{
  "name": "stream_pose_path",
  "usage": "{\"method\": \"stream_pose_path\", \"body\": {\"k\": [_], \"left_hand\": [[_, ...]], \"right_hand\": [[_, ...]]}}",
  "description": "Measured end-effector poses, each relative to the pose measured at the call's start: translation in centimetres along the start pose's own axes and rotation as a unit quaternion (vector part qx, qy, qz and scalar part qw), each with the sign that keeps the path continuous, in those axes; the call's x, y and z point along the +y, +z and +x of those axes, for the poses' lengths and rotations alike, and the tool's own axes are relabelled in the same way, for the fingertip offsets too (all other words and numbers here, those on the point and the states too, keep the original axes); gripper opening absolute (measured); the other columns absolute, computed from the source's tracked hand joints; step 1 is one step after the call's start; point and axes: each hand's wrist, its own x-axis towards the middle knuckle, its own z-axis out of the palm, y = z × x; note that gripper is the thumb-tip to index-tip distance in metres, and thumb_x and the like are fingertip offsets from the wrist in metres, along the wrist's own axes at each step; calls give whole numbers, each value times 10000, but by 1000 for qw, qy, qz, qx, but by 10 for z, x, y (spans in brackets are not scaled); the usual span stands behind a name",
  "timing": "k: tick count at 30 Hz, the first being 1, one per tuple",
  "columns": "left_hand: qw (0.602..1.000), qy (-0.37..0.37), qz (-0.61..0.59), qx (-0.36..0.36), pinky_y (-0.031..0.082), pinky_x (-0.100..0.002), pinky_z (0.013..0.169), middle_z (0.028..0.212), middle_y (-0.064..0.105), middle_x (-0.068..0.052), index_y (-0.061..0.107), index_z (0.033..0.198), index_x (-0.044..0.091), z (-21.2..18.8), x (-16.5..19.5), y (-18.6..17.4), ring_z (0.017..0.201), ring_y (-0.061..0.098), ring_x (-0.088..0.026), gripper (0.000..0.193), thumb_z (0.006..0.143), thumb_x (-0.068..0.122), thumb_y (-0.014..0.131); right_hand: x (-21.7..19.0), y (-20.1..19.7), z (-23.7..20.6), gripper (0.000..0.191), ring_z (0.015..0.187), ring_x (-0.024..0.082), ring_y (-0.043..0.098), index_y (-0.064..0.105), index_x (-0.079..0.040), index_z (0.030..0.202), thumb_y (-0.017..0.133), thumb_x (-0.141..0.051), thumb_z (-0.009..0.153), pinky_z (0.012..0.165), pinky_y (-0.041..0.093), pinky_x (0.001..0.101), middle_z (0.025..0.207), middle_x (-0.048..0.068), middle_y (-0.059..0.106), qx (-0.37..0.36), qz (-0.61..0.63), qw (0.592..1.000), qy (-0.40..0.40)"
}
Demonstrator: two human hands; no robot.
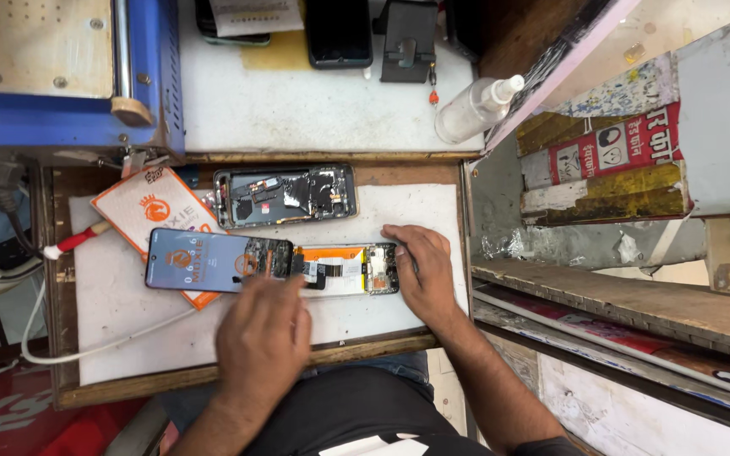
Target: The person works on a disassembled smartphone at a repair workbench, connecting the flex cable of a replacement display to the phone body, powering the screen on to test it, peeling the protective film from the new display, and handling the screen assembly and phone frame.
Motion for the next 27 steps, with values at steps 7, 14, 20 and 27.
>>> {"method": "stream_pose_path", "body": {"k": [7,14,20,27], "left_hand": [[995,-63,74,34,290,-668,1150,1337,574,-238,620,1283,29,1,-61,-25,1383,400,-448,480,846,160,769],[979,-103,127,122,309,-590,1220,1292,643,-204,566,1343,-35,-12,-93,-58,1441,434,-456,337,1024,33,650],[998,-38,-7,43,502,-474,864,935,693,-130,679,1207,51,-15,-57,-29,891,642,-323,296,911,57,687],[967,87,-56,-231,547,-390,480,655,680,-74,589,1484,92,5,21,14,527,678,-245,634,880,245,707]], "right_hand": [[-7,4,2,318,1174,242,632,674,-70,1261,562,5,974,1065,386,389,1176,59,743,3,1,1000,3],[-11,4,9,322,1177,261,626,673,-62,1256,565,12,962,1063,381,403,1172,71,737,-2,-17,1000,-9],[-19,-3,15,329,1181,285,615,667,-68,1265,593,-7,950,1057,389,412,1173,103,713,-20,-12,999,-30],[-19,-21,26,382,1121,284,624,706,-81,1228,590,7,875,1015,411,430,1159,92,724,-123,-20,991,-54]]}}
